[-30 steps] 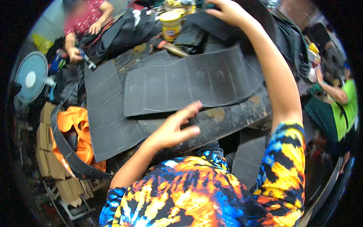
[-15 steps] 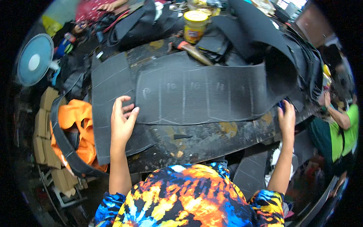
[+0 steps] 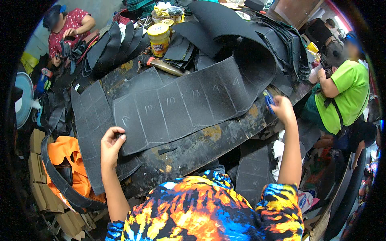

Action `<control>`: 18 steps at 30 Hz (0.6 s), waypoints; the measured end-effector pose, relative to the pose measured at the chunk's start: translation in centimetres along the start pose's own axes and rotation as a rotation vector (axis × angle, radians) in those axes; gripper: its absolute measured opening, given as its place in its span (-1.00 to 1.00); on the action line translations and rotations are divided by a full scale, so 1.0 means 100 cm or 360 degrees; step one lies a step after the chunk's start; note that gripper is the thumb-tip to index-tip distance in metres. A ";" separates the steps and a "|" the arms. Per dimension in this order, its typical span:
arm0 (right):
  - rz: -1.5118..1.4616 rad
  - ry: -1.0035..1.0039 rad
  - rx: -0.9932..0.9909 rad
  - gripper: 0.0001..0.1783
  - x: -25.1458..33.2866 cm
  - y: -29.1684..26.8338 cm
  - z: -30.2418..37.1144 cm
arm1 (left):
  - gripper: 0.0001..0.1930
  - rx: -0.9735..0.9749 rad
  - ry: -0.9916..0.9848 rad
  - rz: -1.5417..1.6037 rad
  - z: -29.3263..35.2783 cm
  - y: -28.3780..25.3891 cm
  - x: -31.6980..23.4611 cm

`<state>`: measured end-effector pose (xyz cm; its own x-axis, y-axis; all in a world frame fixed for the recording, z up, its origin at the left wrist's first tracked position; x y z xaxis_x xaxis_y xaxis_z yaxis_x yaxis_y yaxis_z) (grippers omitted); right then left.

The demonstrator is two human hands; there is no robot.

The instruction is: The person uses scissors to cut a large black fabric sheet along pre-drawn chalk lines on a work table. They repeatedly reposition and lift sections of the fabric to follow the marked outlines, separating cut pieces from the main sheet.

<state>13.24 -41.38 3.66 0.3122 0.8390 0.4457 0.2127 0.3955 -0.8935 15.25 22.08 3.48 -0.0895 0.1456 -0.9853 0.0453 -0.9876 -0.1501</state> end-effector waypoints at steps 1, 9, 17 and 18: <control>-0.0168 0.0202 0.0069 -0.72 -0.006 -0.004 0.018 | -0.79 0.0046 0.0012 0.0154 0.005 0.000 -0.001; -0.0730 -0.0055 -0.0953 -0.62 0.061 -0.014 0.083 | -0.66 -0.0041 0.0187 -0.0119 0.040 0.041 -0.005; -0.0191 -0.0417 -0.0760 -0.65 0.194 0.033 0.002 | -0.72 -0.0056 0.0230 -0.0011 0.071 0.068 -0.010; -0.0316 -0.0608 -0.0801 -0.68 0.204 0.025 0.001 | -0.73 -0.0115 0.0261 -0.0004 0.071 0.061 -0.015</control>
<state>20.04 -23.26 10.51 -0.1085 0.8782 0.4658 0.6679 0.4114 -0.6202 8.62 15.41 4.65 0.0735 0.1615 -0.9841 0.1174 -0.9813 -0.1523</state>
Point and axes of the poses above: each hand's wrist, its own z-axis away from the middle knuckle, its own y-axis out of the palm, x = y × z, the point moved 4 cm from there along -z, towards the middle knuckle, and after that the axes turned 7 degrees about -x, right-handed, at the moved point
